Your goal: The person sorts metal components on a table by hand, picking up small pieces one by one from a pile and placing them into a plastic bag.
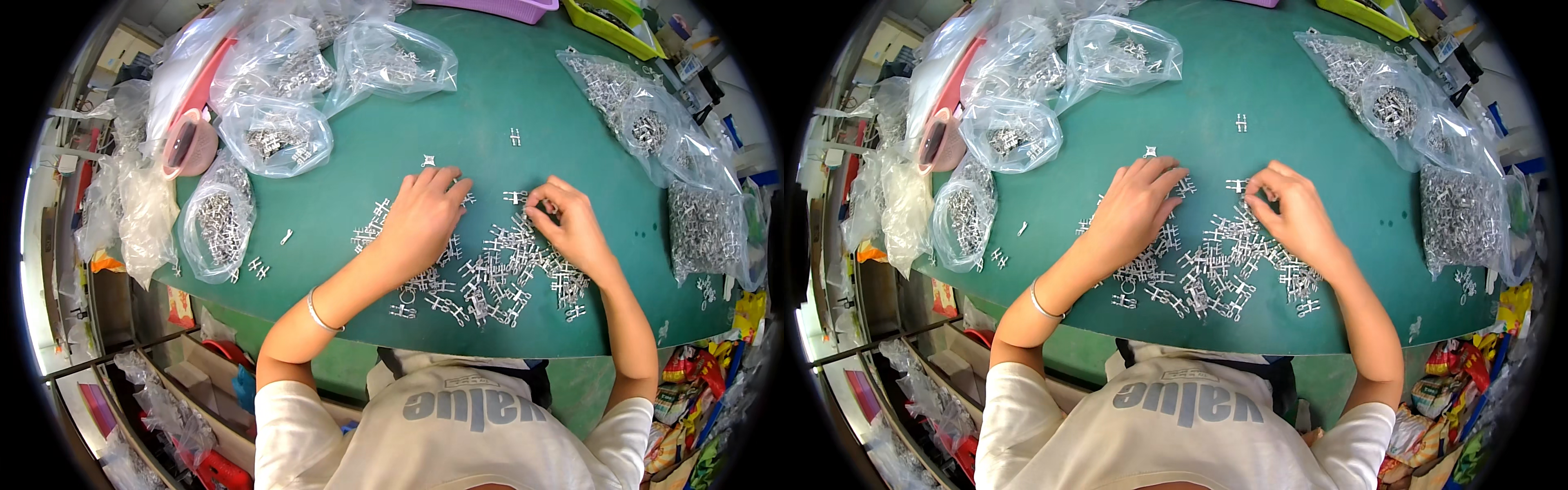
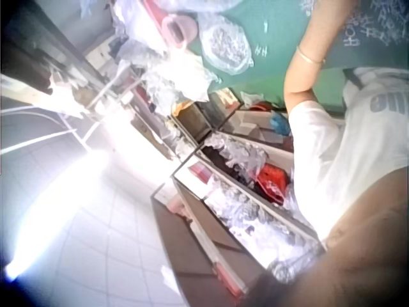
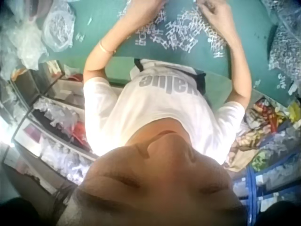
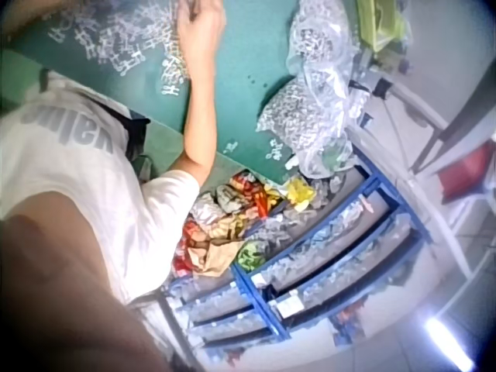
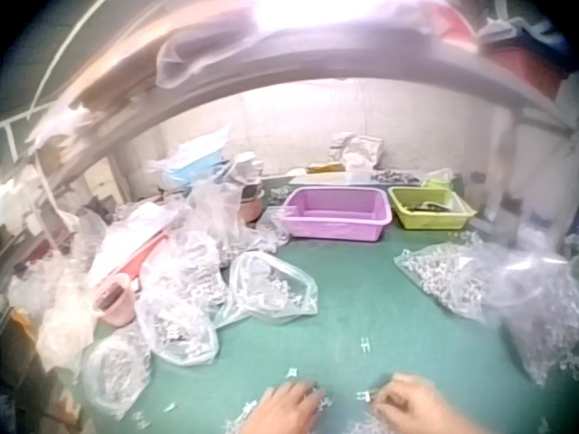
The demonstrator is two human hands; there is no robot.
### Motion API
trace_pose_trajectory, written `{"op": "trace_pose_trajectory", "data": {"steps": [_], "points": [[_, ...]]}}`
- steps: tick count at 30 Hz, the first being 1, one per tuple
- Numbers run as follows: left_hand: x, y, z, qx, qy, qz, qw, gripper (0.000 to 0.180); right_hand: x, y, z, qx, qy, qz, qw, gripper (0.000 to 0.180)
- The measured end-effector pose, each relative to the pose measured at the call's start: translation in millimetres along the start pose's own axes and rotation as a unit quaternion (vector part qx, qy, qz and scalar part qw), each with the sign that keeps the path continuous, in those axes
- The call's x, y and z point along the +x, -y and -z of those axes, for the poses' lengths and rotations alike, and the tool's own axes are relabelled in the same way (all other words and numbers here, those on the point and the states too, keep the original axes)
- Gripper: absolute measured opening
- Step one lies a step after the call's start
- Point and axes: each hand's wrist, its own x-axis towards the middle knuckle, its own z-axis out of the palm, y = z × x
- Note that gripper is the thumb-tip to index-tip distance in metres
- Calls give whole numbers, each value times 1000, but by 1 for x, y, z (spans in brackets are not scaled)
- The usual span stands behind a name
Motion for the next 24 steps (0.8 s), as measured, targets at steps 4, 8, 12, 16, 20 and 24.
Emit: {"op": "trace_pose_trajectory", "data": {"steps": [4,8,12,16,20,24], "points": [[6,0,-7,-34,25,-28,999,31,3,-14,19,494,22,-52,868,7],[2,-12,-25,-102,56,-67,991,27,8,5,29,705,19,-141,695,13],[4,-18,-30,-100,85,-74,989,22,7,-23,30,578,64,-177,794,18],[2,-16,-32,-151,75,-33,985,18,6,-14,7,102,-2,-59,993,16],[3,-13,-35,-188,62,-41,979,18,12,-17,-15,-109,-67,90,988,23],[-4,-20,-14,-383,30,85,919,19,14,-21,-2,212,35,-50,975,8]]}}
